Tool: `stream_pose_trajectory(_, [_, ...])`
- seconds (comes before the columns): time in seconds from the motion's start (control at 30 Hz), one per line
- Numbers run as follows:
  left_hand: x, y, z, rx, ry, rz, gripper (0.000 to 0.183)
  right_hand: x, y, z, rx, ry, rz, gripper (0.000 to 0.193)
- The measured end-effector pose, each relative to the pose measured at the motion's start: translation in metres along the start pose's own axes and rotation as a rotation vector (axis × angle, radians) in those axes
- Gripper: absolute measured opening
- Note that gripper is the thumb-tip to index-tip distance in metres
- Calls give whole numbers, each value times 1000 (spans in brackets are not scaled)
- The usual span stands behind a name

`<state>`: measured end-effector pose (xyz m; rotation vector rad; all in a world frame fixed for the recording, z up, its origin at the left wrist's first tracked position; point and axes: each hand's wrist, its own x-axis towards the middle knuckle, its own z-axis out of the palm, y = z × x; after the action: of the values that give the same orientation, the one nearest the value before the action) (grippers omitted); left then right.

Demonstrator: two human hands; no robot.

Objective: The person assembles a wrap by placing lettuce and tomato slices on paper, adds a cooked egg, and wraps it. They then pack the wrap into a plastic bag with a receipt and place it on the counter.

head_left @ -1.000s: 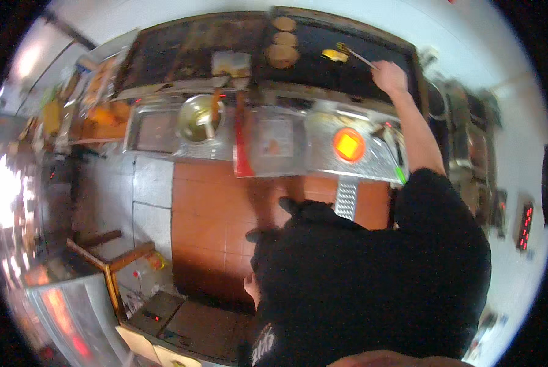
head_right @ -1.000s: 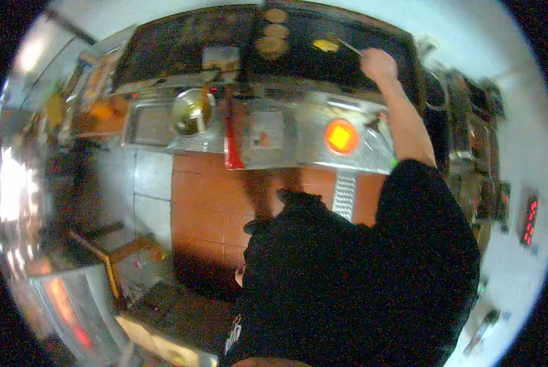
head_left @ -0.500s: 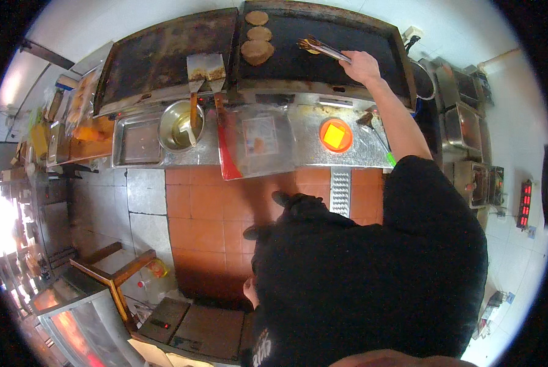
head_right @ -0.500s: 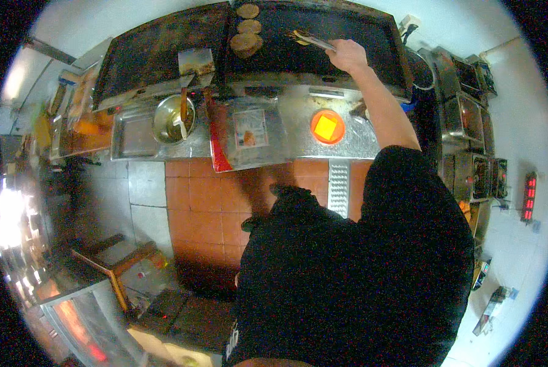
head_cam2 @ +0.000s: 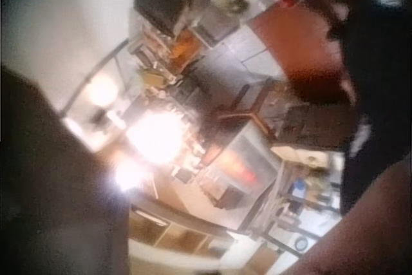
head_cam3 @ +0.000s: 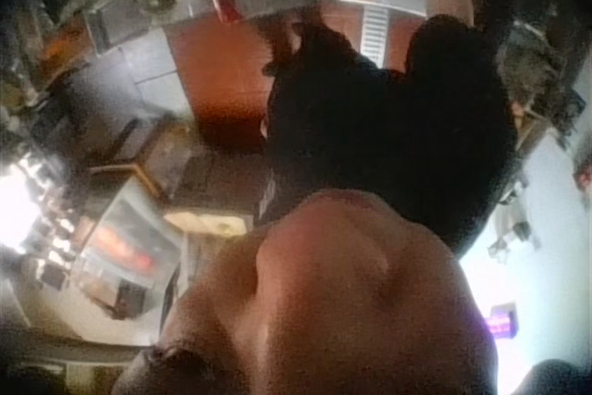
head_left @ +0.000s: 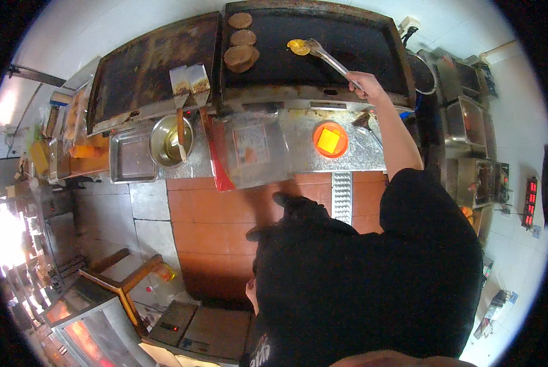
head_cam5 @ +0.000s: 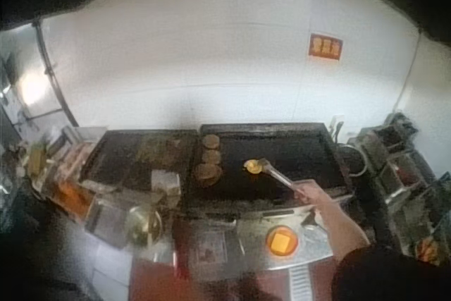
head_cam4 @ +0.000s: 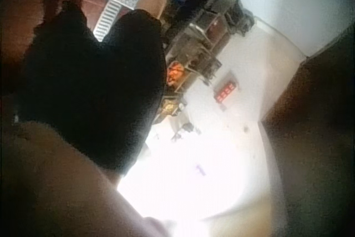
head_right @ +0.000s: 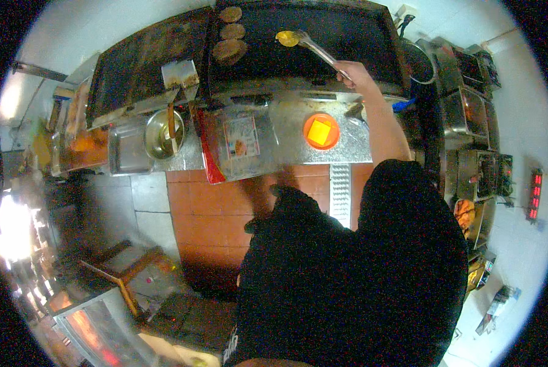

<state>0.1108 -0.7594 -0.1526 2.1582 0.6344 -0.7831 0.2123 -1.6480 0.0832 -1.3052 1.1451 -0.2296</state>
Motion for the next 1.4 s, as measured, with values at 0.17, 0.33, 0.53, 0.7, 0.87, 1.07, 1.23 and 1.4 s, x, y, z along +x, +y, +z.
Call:
stream_pose_trajectory(0.17, [-3, 28, -20, -52, -93, 28, 34, 23, 0, 35, -23, 25, -81, 39])
stream_pose_trajectory(0.33, [-29, 79, -20, 114, -2, 132, 34, 28, -5, 55, -99, 56, -202, 36])
stream_pose_trajectory(0.53, [-54, 89, -10, 74, 13, 71, 30, 10, -35, 61, -503, 214, -468, 33])
stream_pose_trajectory(0.7, [-53, 69, -13, -118, 70, 63, 26, -16, -66, 69, -672, 242, -500, 35])
stream_pose_trajectory(0.87, [-49, 54, -25, -250, 161, 11, 23, -46, -84, 92, -595, 254, -478, 36])
stream_pose_trajectory(1.07, [-41, 27, -48, -320, 170, -5, 25, -123, -103, 159, -430, 141, -634, 40])
stream_pose_trajectory(1.23, [-15, -23, -90, -235, 318, -54, 33, -223, -106, 291, -335, -24, -673, 46])
stream_pose_trajectory(1.4, [-10, -96, -164, -374, 436, -47, 36, -354, -63, 457, -451, -457, -769, 42])
